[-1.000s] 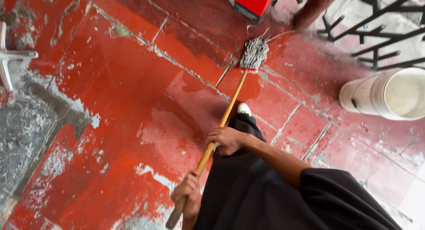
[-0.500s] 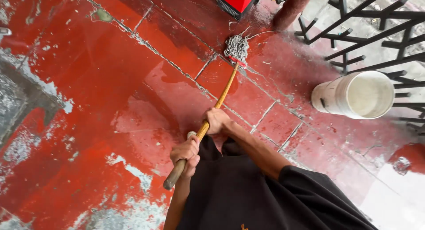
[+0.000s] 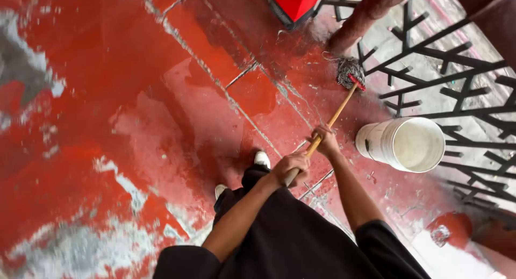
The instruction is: Mopping a red painted tiled floor in a restaurant's outdoor seating area.
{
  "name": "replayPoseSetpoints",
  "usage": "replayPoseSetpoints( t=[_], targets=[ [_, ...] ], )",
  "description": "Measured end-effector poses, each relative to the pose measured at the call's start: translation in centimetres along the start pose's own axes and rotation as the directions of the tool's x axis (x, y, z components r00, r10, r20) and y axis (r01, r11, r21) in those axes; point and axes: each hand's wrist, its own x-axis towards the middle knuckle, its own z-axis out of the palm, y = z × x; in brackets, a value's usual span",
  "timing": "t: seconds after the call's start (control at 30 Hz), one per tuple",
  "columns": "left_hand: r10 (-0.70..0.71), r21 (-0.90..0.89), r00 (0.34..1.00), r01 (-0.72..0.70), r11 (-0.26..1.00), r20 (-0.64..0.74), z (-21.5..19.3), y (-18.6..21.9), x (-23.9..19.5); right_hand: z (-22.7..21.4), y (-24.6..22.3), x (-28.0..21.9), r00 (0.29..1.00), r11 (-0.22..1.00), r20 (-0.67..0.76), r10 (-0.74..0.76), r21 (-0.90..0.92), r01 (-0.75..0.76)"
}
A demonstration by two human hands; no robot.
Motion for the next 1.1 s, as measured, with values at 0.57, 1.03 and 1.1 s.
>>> replayPoseSetpoints(
  t=[0.57, 1.03, 1.1],
  targets=[
    [0.109, 0.311, 0.847, 0.069, 0.948, -0.521, -9.4, 23.4, -16.1, 17.0, -29.7, 0.7, 0.882, 0.822, 0.159, -0.444, 0.464, 0.330],
    [0.136, 0.465, 0.670, 0.340, 0.818, -0.730, -5.3, 37.8, -24.4, 21.9, -48.4, -10.4, 0.405, 0.679, 0.546, -0.734, 0.576, 0.455],
    [0.191, 0.428, 0.598, 0.283, 0.858, -0.778, -4.0, 37.8, -22.4, 20.5, -46.6, -10.2, 0.427, 0.638, 0.476, -0.769, 0.602, 0.479]
  ],
)
